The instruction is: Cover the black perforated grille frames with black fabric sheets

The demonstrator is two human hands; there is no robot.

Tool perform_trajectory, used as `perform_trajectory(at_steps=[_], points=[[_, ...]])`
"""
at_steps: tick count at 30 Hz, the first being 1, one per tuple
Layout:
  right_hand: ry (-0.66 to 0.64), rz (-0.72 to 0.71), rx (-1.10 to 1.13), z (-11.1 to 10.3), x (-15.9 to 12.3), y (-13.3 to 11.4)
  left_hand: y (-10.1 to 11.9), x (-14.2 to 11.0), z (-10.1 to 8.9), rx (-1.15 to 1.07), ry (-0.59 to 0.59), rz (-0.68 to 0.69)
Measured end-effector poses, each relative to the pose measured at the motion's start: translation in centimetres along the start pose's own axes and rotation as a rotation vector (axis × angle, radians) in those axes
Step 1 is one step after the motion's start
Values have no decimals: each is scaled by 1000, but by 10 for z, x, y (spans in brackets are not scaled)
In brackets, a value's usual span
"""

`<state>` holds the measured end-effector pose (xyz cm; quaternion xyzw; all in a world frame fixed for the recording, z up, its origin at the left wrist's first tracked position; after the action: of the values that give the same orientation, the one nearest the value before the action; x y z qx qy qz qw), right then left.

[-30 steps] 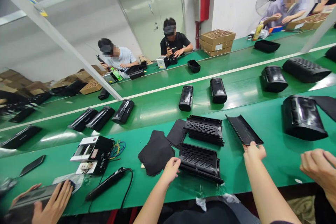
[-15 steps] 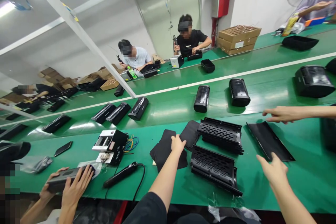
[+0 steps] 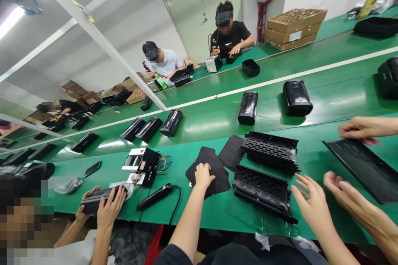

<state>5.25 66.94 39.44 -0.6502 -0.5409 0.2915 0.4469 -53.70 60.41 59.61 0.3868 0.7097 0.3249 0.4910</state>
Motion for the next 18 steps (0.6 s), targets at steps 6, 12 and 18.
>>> perform_trajectory(at_steps=[6, 12, 18], points=[[-74, -103, 18, 23, 0, -21, -26, 7, -11, 150, 112, 78], [-112, -143, 25, 26, -15, -26, -20, 5, 26, 1229, 98, 464], [-109, -78, 50, 16, -28, -2, 46, 5, 104, 356, -191, 537]])
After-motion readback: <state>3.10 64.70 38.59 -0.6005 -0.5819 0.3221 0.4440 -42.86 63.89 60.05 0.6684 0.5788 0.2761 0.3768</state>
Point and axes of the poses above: each hand's wrist, its own x-axis towards the middle knuckle, its own z-axis out of the palm, y = z × x, the point moved 9 cm from there along x, towards the middle knuckle, and after that the axes turned 11 degrees about -z, right-handed, at the moved point
